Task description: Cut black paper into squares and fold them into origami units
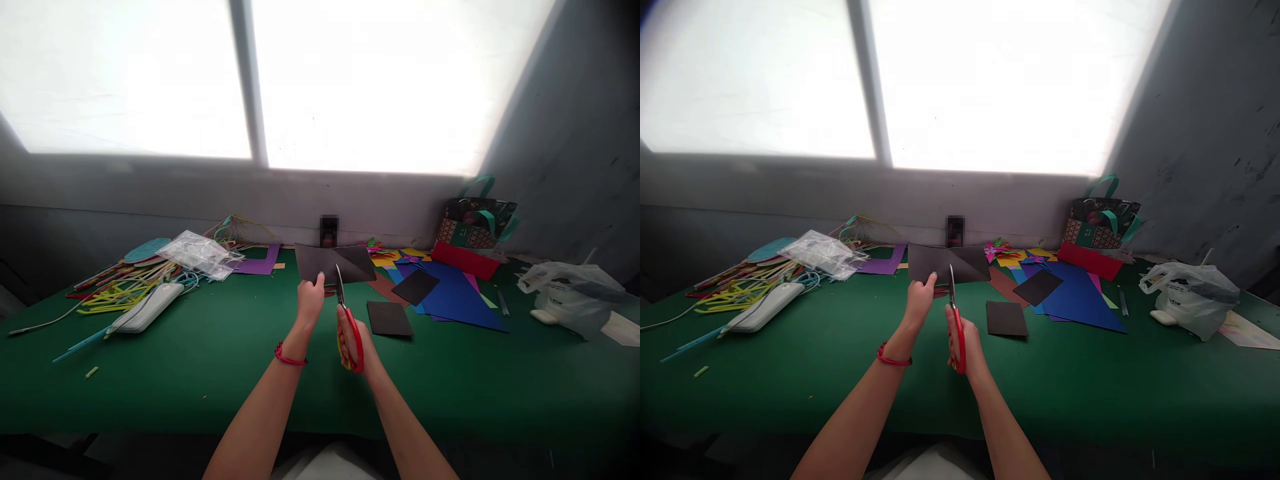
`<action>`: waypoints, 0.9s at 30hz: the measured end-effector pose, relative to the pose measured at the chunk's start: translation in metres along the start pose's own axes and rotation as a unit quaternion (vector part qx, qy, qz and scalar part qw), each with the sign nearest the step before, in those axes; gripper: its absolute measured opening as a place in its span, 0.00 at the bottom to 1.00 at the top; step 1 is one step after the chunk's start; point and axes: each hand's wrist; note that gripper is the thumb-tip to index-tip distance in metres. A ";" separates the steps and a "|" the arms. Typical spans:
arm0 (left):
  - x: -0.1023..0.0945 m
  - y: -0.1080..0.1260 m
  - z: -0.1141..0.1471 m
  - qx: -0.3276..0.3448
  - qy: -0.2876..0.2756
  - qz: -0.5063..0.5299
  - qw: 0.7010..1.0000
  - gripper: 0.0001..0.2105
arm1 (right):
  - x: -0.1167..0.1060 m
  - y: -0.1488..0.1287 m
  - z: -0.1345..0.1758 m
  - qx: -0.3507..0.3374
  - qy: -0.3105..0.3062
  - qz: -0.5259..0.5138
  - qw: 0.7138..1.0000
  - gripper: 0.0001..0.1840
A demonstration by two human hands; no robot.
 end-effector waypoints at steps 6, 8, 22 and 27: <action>0.003 -0.002 0.001 -0.037 0.014 0.041 0.998 0.13 | 0.000 0.005 -0.001 -0.007 0.015 0.006 1.000 0.24; 0.003 -0.004 0.000 -0.031 0.015 0.044 0.998 0.13 | -0.002 0.007 -0.003 -0.006 0.013 0.005 1.000 0.24; -0.005 -0.004 -0.001 -0.028 -0.058 0.081 0.995 0.16 | 0.000 0.015 -0.011 0.014 -0.024 -0.036 0.999 0.23; -0.003 -0.005 0.000 -0.021 -0.045 0.080 0.996 0.15 | 0.002 0.008 -0.008 0.033 -0.047 -0.049 0.997 0.24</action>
Point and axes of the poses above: each hand's wrist, its own z-axis away from the middle knuckle, its own x-axis out of the palm, y = z × x, and after that the axes turned 6 degrees about x, right-handed
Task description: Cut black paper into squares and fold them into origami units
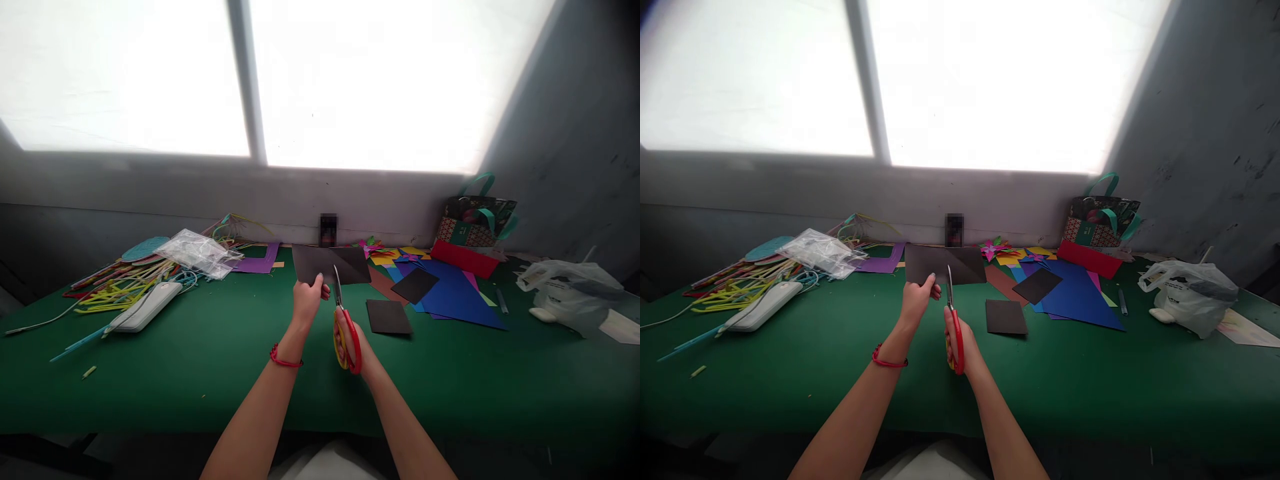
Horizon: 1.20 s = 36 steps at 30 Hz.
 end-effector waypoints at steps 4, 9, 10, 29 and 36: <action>0.001 -0.002 0.001 0.000 -0.003 0.005 1.000 0.15 | 0.000 0.001 0.000 -0.006 0.003 -0.005 1.000 0.24; 0.001 0.001 0.006 -0.008 -0.032 -0.002 0.999 0.15 | -0.002 0.004 -0.003 -0.020 -0.012 -0.016 1.000 0.22; 0.001 0.002 0.008 -0.013 -0.040 -0.005 0.999 0.15 | -0.002 0.003 -0.004 -0.021 -0.009 -0.019 1.000 0.22; 0.009 0.006 0.021 -0.011 -0.084 -0.033 0.996 0.14 | -0.001 -0.010 -0.005 0.030 0.037 -0.060 0.997 0.21; 0.011 0.007 0.021 -0.012 -0.089 -0.024 0.996 0.14 | -0.002 -0.014 0.002 0.018 0.042 -0.057 0.997 0.21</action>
Point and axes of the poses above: each hand's wrist, its own z-axis away from the middle knuckle, its own x-axis out of the palm, y = z × x, and after that the axes turned 6 degrees about x, right-handed
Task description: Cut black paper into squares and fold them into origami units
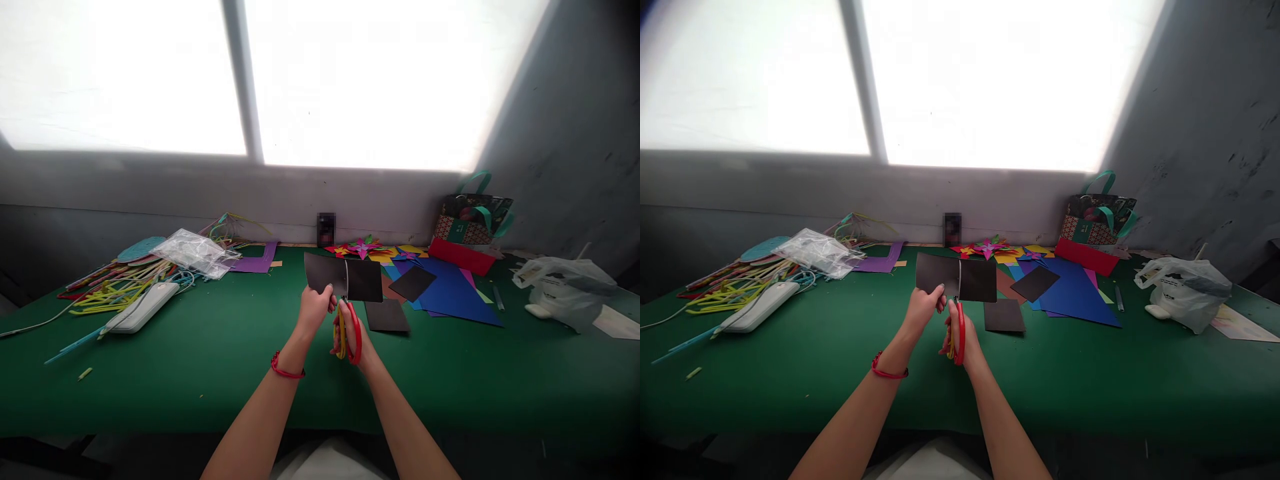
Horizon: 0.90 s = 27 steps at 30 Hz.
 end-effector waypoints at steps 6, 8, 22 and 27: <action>-0.002 0.000 0.000 -0.005 0.000 0.003 1.000 0.13 | -0.003 0.007 -0.004 -0.022 -0.015 0.006 1.000 0.23; -0.003 -0.001 0.000 -0.008 -0.003 0.004 1.000 0.13 | -0.004 0.011 -0.006 -0.028 -0.015 0.013 0.999 0.23; -0.003 -0.005 0.002 -0.017 -0.006 0.009 1.000 0.13 | -0.002 0.009 -0.001 -0.018 -0.002 0.025 1.000 0.24; -0.003 -0.005 0.002 -0.021 -0.008 0.004 1.000 0.13 | -0.002 0.011 0.000 -0.035 -0.003 0.031 0.999 0.24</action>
Point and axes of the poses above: each hand's wrist, its own z-axis away from the middle knuckle, its own x-axis out of the palm, y = z × x, and after that the axes turned 6 degrees about x, right-handed
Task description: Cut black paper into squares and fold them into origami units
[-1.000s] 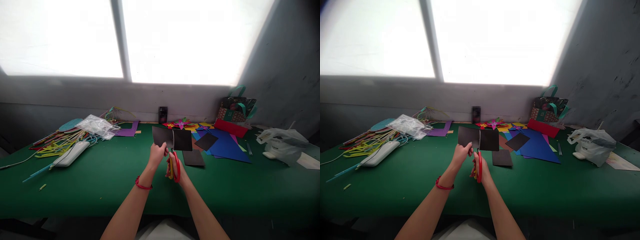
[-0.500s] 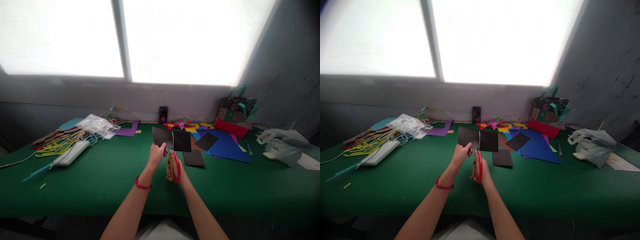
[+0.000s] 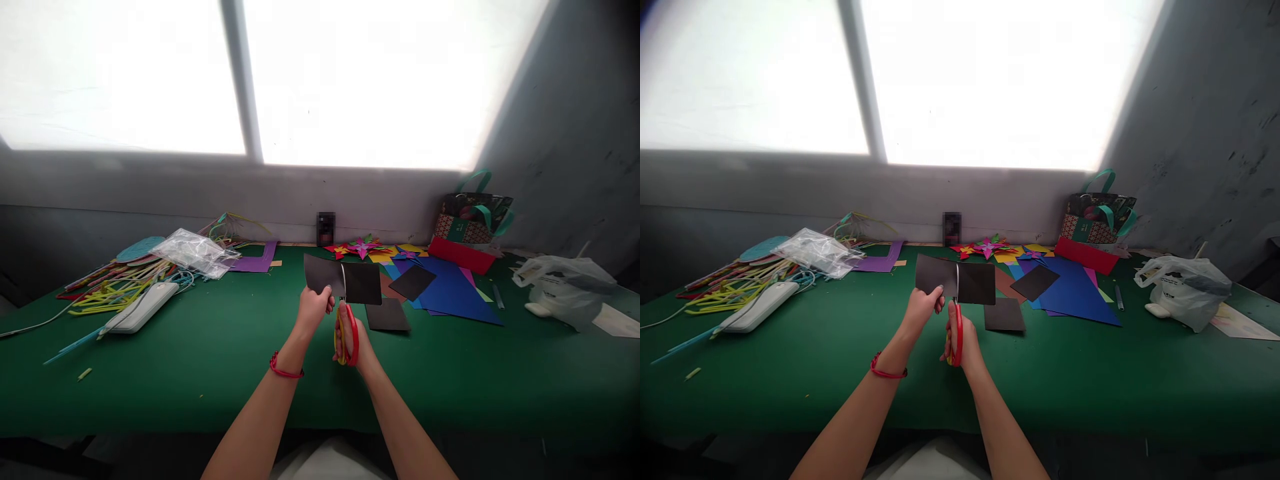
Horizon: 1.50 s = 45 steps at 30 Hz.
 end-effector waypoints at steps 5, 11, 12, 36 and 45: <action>0.000 0.002 0.000 -0.004 -0.003 -0.002 1.000 0.13 | 0.002 -0.001 0.001 0.010 0.005 0.004 1.000 0.25; 0.000 0.001 0.000 -0.015 0.001 -0.002 1.000 0.14 | 0.002 0.001 0.000 0.003 0.002 0.009 1.000 0.25; 0.000 0.002 0.000 -0.016 0.001 -0.002 1.000 0.14 | 0.001 0.000 0.000 0.004 0.004 0.010 1.000 0.25; 0.005 -0.003 0.006 -0.026 -0.028 0.001 0.999 0.13 | 0.001 0.006 -0.007 -0.009 0.021 -0.022 1.000 0.27; 0.007 -0.007 0.004 -0.026 -0.027 0.003 0.999 0.13 | -0.001 0.008 -0.008 -0.009 0.031 -0.014 0.999 0.28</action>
Point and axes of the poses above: each hand's wrist, its own z-axis away from the middle knuckle, its own x-axis out of the palm, y = z × x, and after that the axes turned 6 degrees about x, right-handed
